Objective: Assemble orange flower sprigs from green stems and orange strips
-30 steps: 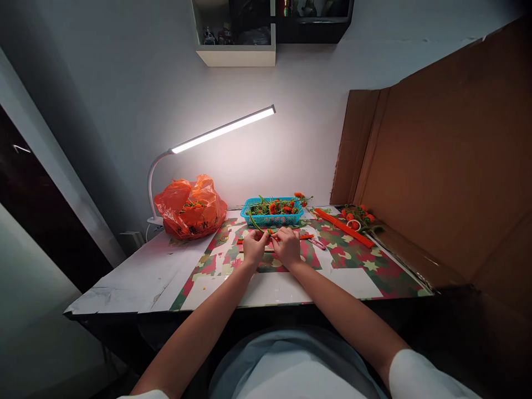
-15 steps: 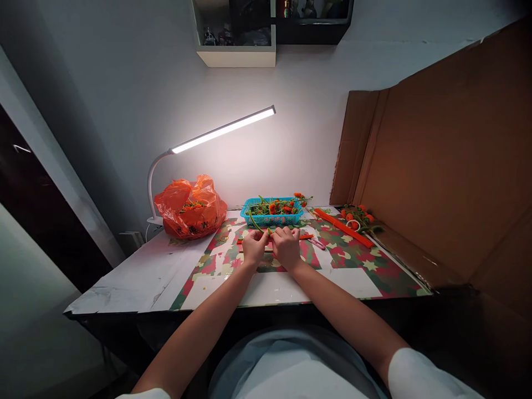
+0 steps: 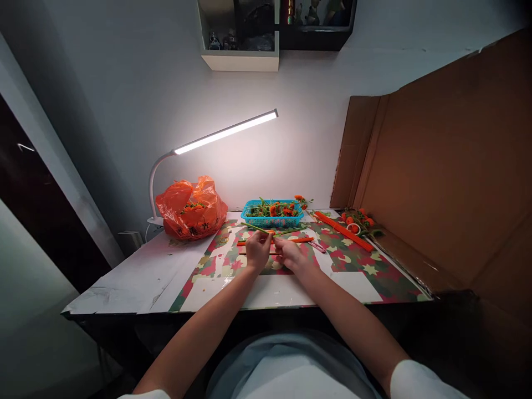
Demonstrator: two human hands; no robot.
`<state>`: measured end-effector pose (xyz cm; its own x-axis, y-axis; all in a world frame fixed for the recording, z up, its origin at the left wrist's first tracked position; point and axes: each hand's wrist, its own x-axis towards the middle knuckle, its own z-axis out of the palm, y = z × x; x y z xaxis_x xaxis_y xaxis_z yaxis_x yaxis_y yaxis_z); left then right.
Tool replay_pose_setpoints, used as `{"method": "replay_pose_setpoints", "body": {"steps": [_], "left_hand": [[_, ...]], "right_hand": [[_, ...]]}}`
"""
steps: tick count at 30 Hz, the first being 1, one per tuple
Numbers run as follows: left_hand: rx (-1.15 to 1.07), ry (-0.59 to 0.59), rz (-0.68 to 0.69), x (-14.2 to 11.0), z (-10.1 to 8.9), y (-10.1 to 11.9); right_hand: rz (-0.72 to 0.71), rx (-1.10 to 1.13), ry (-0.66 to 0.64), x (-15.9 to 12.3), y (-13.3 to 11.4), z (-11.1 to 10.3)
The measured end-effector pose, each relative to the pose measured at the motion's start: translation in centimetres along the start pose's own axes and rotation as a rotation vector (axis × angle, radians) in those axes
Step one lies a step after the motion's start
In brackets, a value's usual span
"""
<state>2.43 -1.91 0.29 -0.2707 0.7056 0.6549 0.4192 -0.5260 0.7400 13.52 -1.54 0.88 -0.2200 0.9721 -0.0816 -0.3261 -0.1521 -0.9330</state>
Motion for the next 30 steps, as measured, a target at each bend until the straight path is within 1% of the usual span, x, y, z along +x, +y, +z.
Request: {"method": "replay_pose_setpoints", "body": {"steps": [1, 2, 3, 6, 10, 14, 16, 18, 21, 24, 26, 30], "left_hand": [[0.000, -0.011, 0.012, 0.0, 0.0, 0.0], [-0.003, -0.019, 0.024, 0.0, -0.1, -0.1], [-0.006, -0.026, 0.035, 0.0, -0.1, -0.1], [-0.012, -0.035, 0.070, 0.0, -0.2, -0.1], [-0.023, -0.065, 0.130, -0.1, -0.5, 0.4], [-0.066, -0.128, 0.187, -0.1, -0.9, 1.1], [-0.096, -0.134, 0.175, 0.0, -1.0, 1.1], [-0.146, -0.114, 0.116, 0.1, -0.9, 0.8], [-0.250, -0.059, -0.035, 0.3, -0.4, -0.2], [-0.296, -0.053, -0.098, 0.5, 0.0, -1.0], [-0.293, -0.062, -0.107, 0.5, 0.1, -1.1], [-0.272, -0.076, -0.103, 0.2, -0.1, -0.3]], "right_hand": [[0.156, 0.098, -0.051, -0.2, -0.4, -0.3], [0.263, 0.177, -0.096, -0.3, -0.8, -0.5], [0.337, 0.239, -0.136, -0.5, -1.2, -0.8], [0.458, 0.353, -0.205, -0.6, -1.8, -1.3], [0.526, 0.423, -0.282, -0.7, -2.0, -1.6], [0.501, 0.448, -0.346, -0.9, -1.8, -1.6], [0.437, 0.392, -0.332, -1.0, -1.7, -1.5], [0.321, 0.300, -0.274, -1.1, -1.5, -1.3], [0.160, 0.164, -0.192, -1.1, -1.2, -0.9], [0.080, 0.072, -0.149, -1.0, -1.0, -0.8], [0.078, 0.057, -0.125, -0.9, -1.0, -0.8], [0.162, 0.091, -0.084, -0.9, -0.8, -0.7]]}}
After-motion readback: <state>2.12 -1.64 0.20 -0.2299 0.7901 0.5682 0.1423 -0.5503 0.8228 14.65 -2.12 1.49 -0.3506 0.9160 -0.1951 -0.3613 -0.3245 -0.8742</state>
